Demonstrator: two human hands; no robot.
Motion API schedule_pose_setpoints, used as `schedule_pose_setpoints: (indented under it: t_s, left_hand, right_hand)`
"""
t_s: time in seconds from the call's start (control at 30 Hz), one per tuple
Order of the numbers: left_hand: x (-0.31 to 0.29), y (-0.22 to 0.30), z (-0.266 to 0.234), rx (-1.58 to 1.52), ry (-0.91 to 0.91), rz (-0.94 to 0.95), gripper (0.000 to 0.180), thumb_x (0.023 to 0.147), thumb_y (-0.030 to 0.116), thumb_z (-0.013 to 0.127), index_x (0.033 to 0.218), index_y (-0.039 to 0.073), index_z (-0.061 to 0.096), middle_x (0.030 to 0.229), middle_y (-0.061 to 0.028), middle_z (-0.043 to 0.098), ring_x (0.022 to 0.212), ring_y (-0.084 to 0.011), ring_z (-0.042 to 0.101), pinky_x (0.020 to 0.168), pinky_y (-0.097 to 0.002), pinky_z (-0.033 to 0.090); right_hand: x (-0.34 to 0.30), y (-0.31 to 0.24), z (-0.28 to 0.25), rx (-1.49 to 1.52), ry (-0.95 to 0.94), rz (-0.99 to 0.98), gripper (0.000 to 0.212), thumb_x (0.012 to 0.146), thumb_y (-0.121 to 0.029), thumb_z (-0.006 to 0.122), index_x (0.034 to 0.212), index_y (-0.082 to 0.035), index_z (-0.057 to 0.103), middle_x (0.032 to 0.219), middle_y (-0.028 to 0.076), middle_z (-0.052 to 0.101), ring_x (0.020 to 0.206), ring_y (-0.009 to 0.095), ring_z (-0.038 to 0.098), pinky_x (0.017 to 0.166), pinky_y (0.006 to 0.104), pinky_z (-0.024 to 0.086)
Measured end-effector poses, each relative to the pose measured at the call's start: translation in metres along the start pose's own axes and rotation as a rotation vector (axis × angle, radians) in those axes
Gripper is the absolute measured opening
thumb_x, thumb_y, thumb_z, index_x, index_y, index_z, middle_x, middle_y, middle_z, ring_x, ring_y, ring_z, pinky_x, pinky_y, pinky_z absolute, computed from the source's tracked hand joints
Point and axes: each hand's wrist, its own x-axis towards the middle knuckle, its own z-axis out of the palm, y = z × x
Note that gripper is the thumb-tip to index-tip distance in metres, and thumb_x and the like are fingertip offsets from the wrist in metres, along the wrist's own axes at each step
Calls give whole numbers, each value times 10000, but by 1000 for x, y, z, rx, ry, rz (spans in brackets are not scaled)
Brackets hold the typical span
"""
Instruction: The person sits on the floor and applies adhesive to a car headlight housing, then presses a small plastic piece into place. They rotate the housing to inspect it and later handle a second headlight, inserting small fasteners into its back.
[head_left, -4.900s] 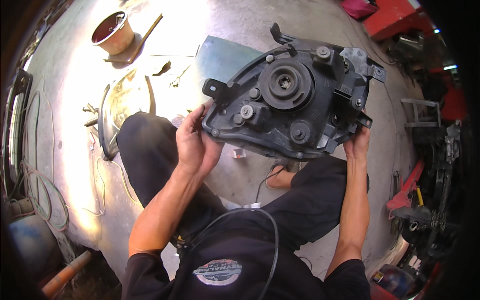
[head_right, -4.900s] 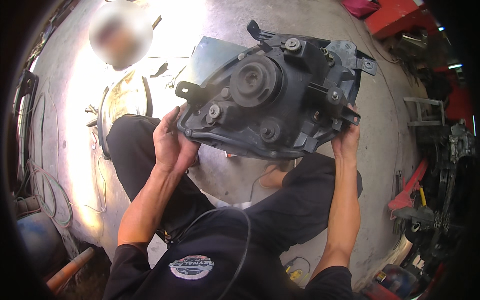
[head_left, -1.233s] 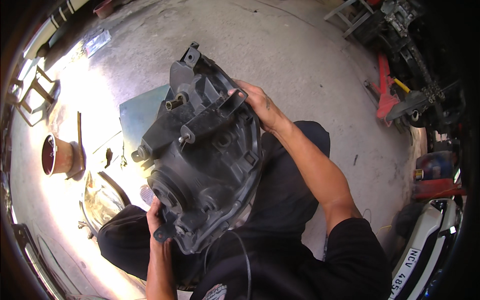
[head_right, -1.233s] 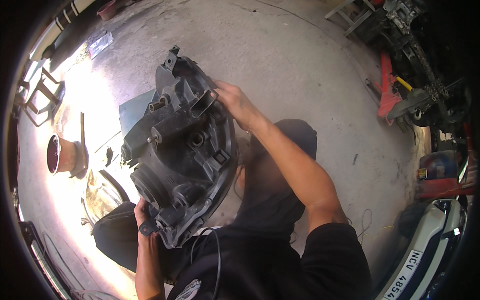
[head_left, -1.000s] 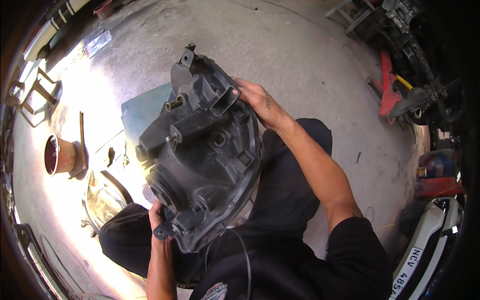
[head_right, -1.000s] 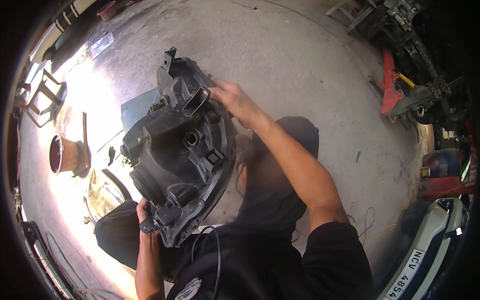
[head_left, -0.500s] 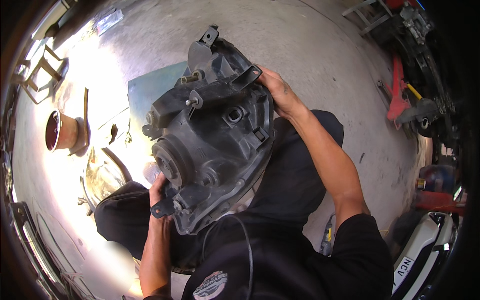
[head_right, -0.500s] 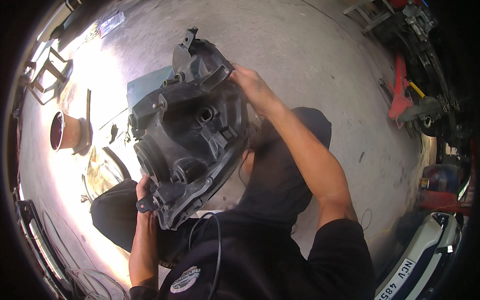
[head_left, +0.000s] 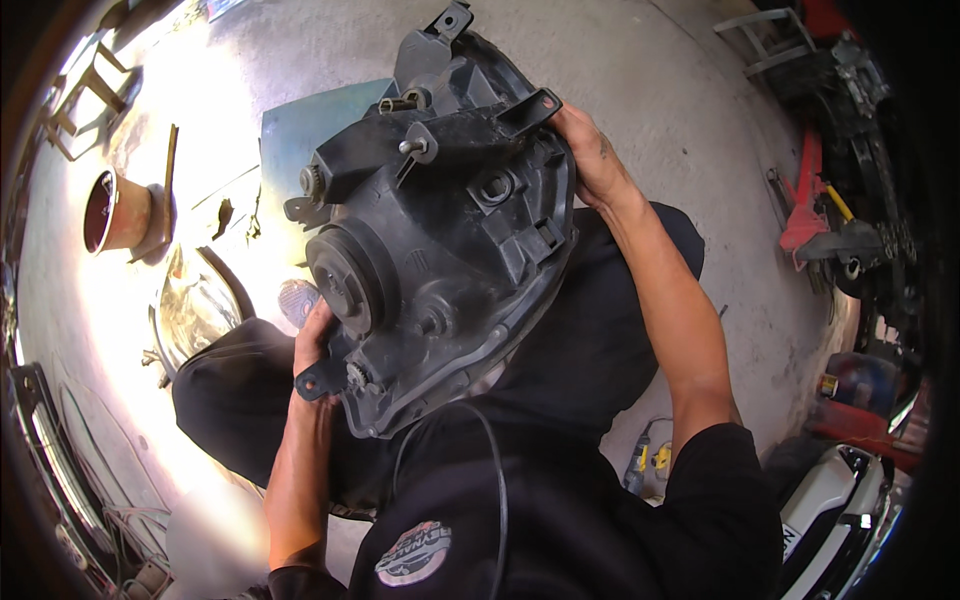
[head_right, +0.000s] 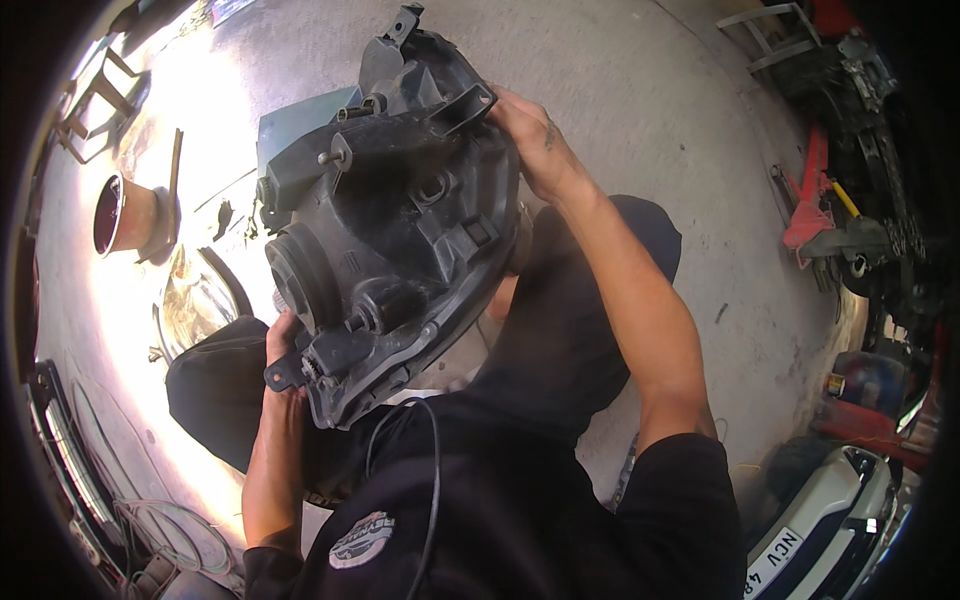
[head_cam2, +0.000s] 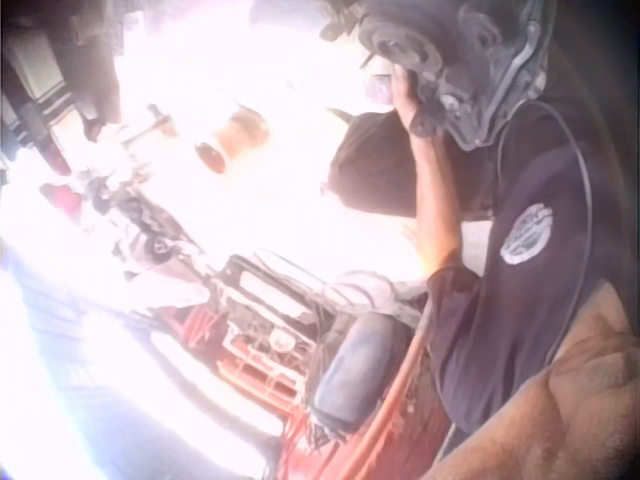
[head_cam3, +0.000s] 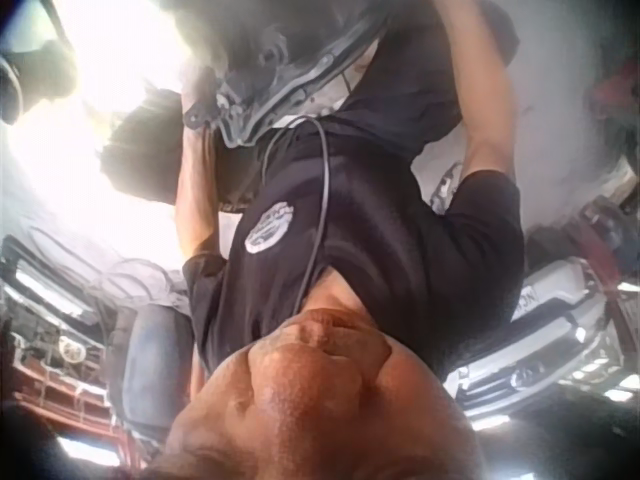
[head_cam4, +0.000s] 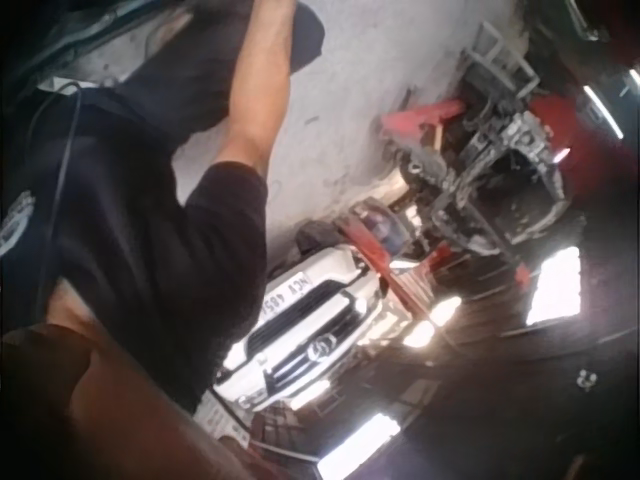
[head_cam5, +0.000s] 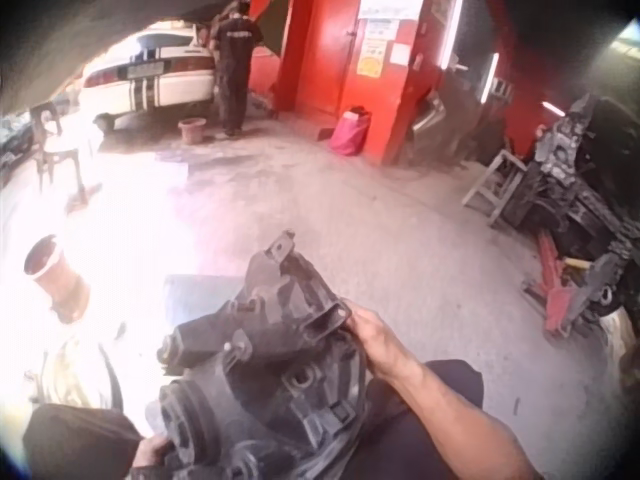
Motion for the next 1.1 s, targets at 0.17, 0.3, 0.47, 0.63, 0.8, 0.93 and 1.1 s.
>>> schedule_pose_setpoints:
  t_s: [0.17, 0.3, 0.47, 0.63, 0.8, 0.93, 1.1]
  left_hand:
    - [-6, 4, 16, -1, -36, 23, 550, 1022, 244, 608, 1498, -12, 503, 1392, -144, 645, 1232, -256, 656, 1080, -398, 529]
    - [-11, 13, 31, 117, 52, 32, 493, 1046, 268, 573, 1455, -7, 540, 1348, -129, 668, 1196, -229, 671, 1034, -378, 542]
    - [-14, 14, 27, 37, 39, 14, 374, 1033, 251, 609, 1326, 20, 622, 1179, -93, 724, 1017, -181, 715, 908, -327, 583]
    - [-15, 12, 26, 35, 120, 2, 379, 999, 283, 646, 1284, 34, 668, 1114, -94, 754, 931, -202, 738, 866, -339, 604]
    - [-15, 15, 25, -26, 88, -23, 385, 1002, 266, 655, 1294, 16, 628, 1118, -81, 716, 959, -162, 704, 830, -308, 592]
    - [-16, 16, 25, 1, 108, -14, 399, 994, 255, 661, 1304, 8, 616, 1124, -96, 715, 972, -168, 706, 839, -310, 595]
    - [-17, 21, 29, 10, 41, 43, 510, 978, 217, 653, 1418, -14, 542, 1203, -126, 691, 1027, -184, 705, 864, -321, 596]
  right_hand:
    - [1, 10, -7, 67, 13, 66, 459, 1071, -373, 502, 1329, -20, 643, 1269, 62, 679, 1178, 153, 602, 1035, 305, 460]
    - [-1, 23, -12, 142, 58, 147, 478, 1069, -414, 546, 1320, -18, 638, 1249, 81, 689, 1130, 179, 642, 1005, 331, 508]
    - [0, 37, -23, 179, 85, 216, 541, 1082, -421, 517, 1373, 29, 592, 1356, 164, 665, 1174, 257, 672, 1031, 397, 545]
    - [-5, 29, -12, 110, 106, 212, 534, 1082, -446, 493, 1381, -18, 600, 1351, 139, 675, 1175, 253, 677, 1025, 401, 548]
    - [-6, 28, -7, 77, 130, 241, 558, 1088, -438, 467, 1391, 20, 567, 1359, 172, 645, 1215, 267, 643, 1055, 415, 522]
    - [-5, 31, -11, 111, 115, 275, 563, 1091, -440, 451, 1386, 24, 566, 1359, 179, 643, 1221, 276, 641, 1048, 426, 528]
    - [-5, 28, -11, 83, 116, 306, 549, 1088, -421, 433, 1380, 24, 568, 1350, 179, 642, 1215, 278, 640, 1049, 425, 528]
